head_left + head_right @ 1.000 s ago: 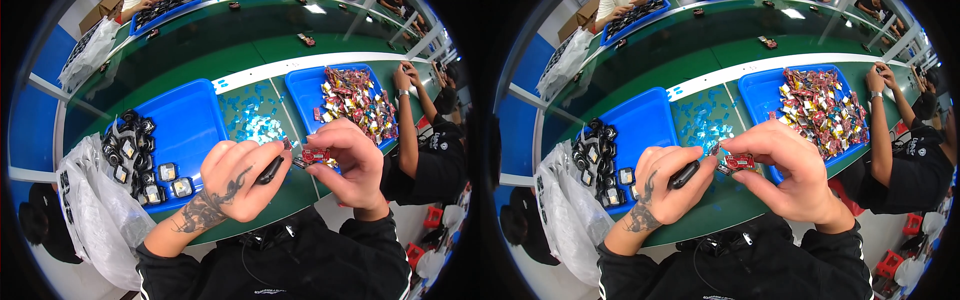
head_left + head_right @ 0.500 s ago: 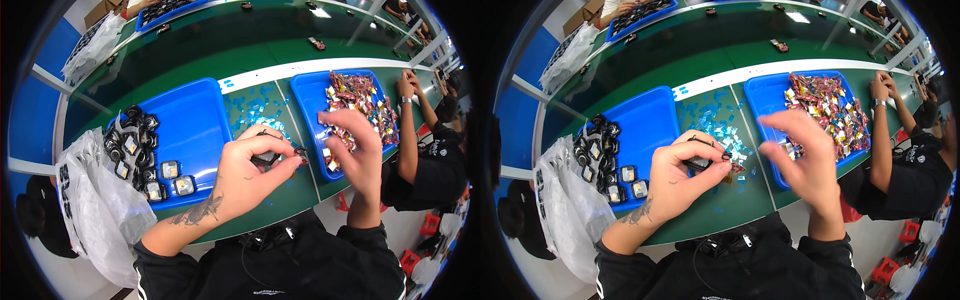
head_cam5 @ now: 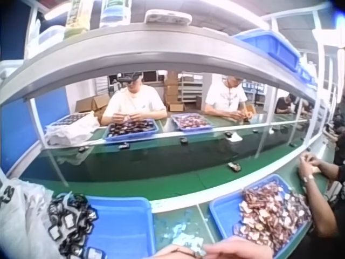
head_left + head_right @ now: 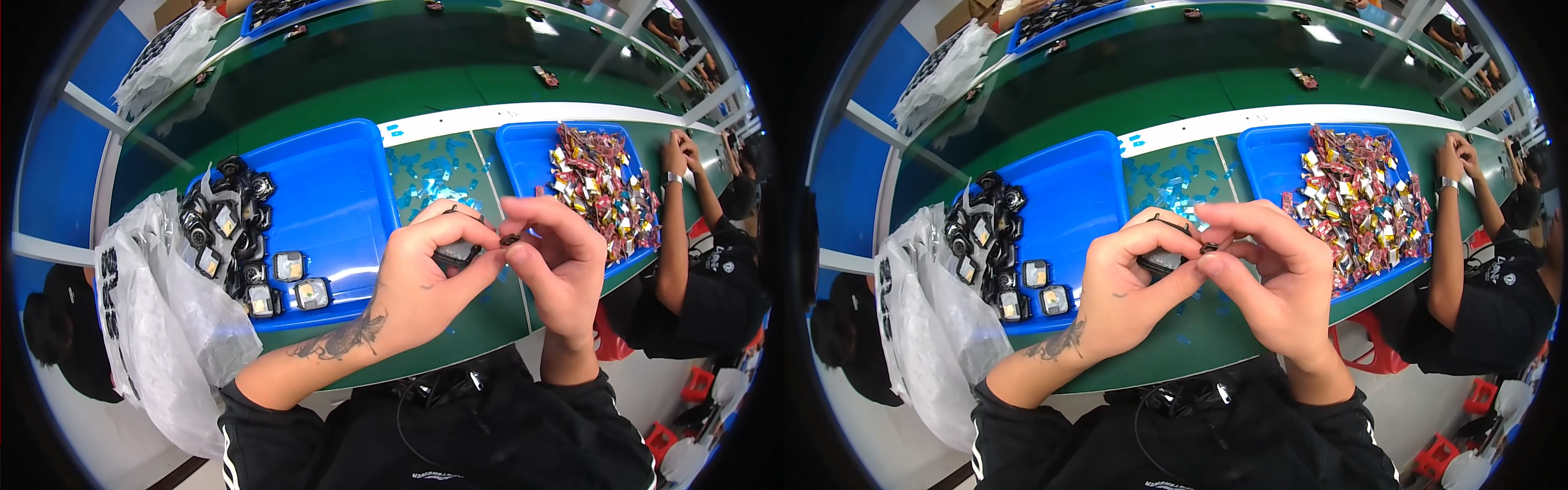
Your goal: Assembling small electronic components, including batteries and sensors, on a production line.
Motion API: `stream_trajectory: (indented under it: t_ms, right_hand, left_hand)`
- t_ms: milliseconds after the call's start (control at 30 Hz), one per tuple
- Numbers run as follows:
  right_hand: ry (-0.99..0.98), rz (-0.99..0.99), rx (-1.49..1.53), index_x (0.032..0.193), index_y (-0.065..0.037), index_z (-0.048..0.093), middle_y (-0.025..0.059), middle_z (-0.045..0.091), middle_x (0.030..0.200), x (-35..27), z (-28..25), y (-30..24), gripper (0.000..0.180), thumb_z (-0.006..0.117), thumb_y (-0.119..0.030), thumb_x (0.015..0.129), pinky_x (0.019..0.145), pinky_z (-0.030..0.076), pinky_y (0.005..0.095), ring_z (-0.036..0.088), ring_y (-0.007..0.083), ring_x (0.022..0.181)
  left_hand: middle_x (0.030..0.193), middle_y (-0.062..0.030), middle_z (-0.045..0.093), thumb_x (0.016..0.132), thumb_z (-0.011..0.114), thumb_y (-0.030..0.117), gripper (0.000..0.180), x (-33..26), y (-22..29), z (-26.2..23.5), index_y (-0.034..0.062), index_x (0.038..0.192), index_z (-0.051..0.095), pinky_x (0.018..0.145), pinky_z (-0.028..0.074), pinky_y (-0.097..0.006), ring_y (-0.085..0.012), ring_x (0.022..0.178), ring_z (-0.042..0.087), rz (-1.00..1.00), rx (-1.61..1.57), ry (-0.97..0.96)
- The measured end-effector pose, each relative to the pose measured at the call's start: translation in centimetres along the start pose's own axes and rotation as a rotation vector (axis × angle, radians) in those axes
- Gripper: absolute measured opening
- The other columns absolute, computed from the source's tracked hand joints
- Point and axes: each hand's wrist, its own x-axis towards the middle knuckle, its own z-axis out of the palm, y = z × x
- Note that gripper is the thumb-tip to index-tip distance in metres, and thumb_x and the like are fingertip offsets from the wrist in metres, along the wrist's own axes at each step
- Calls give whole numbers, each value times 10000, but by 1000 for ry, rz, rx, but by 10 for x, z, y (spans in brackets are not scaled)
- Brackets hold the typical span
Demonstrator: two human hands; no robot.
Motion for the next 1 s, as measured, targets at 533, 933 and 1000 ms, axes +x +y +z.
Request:
stream_trajectory:
  t_ms: [533,933,1000]
  right_hand:
    - [-79,-58,-162,1055,78,665,96,646,962,1,0,9,215,626,92,844,741,448,228,573,108,843]
    - [167,-97,-423,870,-15,680,-6,638,779,12,18,14,131,745,37,768,534,336,199,411,38,594]
    - [171,-95,-476,854,-29,693,-2,648,753,14,18,8,122,738,40,764,512,338,208,418,45,570]
  left_hand:
    - [1221,-159,574,1021,416,103,312,11,1,-10,-70,1259,520,1013,479,-372,-248,1141,588,-210,-694,236]
    - [1190,-127,637,974,534,39,380,5,-2,-11,-78,1334,499,942,519,-303,-156,1067,621,-213,-619,26]
    - [1212,-129,625,982,520,39,388,1,-3,-8,-79,1349,482,953,511,-307,-161,1094,608,-146,-584,15]
